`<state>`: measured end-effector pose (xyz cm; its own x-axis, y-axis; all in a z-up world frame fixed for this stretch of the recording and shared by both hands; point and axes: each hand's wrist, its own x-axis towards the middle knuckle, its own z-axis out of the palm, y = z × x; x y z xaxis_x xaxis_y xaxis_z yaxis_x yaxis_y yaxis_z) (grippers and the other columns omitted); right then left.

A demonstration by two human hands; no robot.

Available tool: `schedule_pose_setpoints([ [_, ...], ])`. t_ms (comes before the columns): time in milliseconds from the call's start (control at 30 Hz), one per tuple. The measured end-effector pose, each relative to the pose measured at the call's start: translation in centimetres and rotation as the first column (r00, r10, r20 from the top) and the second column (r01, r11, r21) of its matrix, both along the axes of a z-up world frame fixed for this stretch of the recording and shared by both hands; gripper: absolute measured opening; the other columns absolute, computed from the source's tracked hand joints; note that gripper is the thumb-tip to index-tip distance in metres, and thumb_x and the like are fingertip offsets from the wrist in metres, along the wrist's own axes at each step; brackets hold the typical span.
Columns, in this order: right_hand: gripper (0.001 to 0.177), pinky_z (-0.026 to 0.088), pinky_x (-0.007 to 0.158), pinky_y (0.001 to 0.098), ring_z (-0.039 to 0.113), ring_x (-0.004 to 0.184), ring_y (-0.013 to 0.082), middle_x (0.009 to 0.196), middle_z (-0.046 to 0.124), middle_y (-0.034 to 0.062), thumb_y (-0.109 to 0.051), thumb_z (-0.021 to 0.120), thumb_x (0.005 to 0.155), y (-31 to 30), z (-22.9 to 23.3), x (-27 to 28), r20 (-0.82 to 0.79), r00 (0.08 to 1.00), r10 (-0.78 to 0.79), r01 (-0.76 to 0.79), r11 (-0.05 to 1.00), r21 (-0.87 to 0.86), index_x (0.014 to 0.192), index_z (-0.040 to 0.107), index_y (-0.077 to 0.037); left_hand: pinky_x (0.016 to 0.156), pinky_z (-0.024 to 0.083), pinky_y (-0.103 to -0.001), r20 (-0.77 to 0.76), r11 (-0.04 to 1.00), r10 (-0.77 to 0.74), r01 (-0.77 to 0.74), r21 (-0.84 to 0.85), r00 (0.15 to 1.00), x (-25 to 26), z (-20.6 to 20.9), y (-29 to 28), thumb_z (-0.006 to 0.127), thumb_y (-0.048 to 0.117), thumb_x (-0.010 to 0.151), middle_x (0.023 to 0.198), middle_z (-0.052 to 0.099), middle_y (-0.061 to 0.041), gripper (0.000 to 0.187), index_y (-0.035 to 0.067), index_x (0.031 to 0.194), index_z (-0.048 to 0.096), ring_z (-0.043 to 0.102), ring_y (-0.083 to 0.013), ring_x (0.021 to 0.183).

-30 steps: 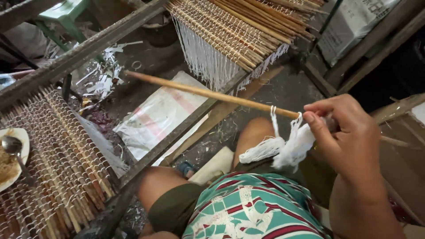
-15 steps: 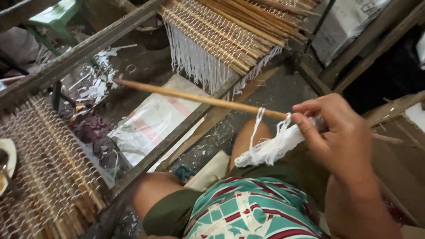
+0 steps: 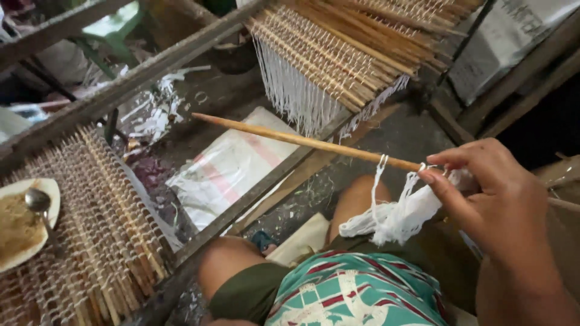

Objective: Tying individual white threads onto a wooden rod as part of a weaving or loom preparation process.

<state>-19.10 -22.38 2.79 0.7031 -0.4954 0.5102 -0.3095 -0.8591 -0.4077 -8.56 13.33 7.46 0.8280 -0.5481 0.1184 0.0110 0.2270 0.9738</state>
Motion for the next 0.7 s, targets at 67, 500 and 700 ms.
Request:
schedule_pose_setpoints([
  [67,0.015,0.043,0.072,0.0282,0.062,0.08,0.014,0.104,0.067,0.0005,-0.028,0.08,0.097,0.3,0.6,0.6,-0.013,1.0,-0.013,0.013,1.0,-0.002,0.108,0.078,-0.019,0.091,0.05,-0.034,0.008,0.999,0.006,-0.006,0.042,1.0,2.1,-1.8,-3.2,0.065,0.02,0.088,0.109,0.062,-0.005,0.025,0.012,0.109,0.056,0.058,-0.0192,0.096],
  [500,0.017,0.048,0.081,0.0327,0.068,0.095,0.0188,0.104,0.071,0.0017,-0.018,0.059,0.103,1.2,0.6,3.7,-0.048,0.98,0.195,-0.191,0.978,0.079,0.11,0.074,-0.014,0.095,0.047,-0.038,0.268,0.991,-0.066,0.031,0.134,0.961,3.8,-12.3,-21.1,0.075,0.033,0.081,0.115,0.067,-0.002,0.043,0.016,0.113,0.053,0.065,-0.0197,0.108],
  [700,0.022,0.049,0.076,0.0349,0.066,0.09,0.0189,0.105,0.07,0.0,-0.034,0.069,0.095,1.2,-0.8,4.4,-0.1,0.978,0.183,-0.18,0.983,0.044,0.109,0.074,-0.018,0.089,0.052,-0.034,0.458,1.0,0.016,-0.026,0.015,0.889,3.8,-12.7,-21.1,0.062,0.023,0.099,0.099,0.071,-0.004,0.015,0.011,0.103,0.071,0.068,-0.0198,0.092],
])
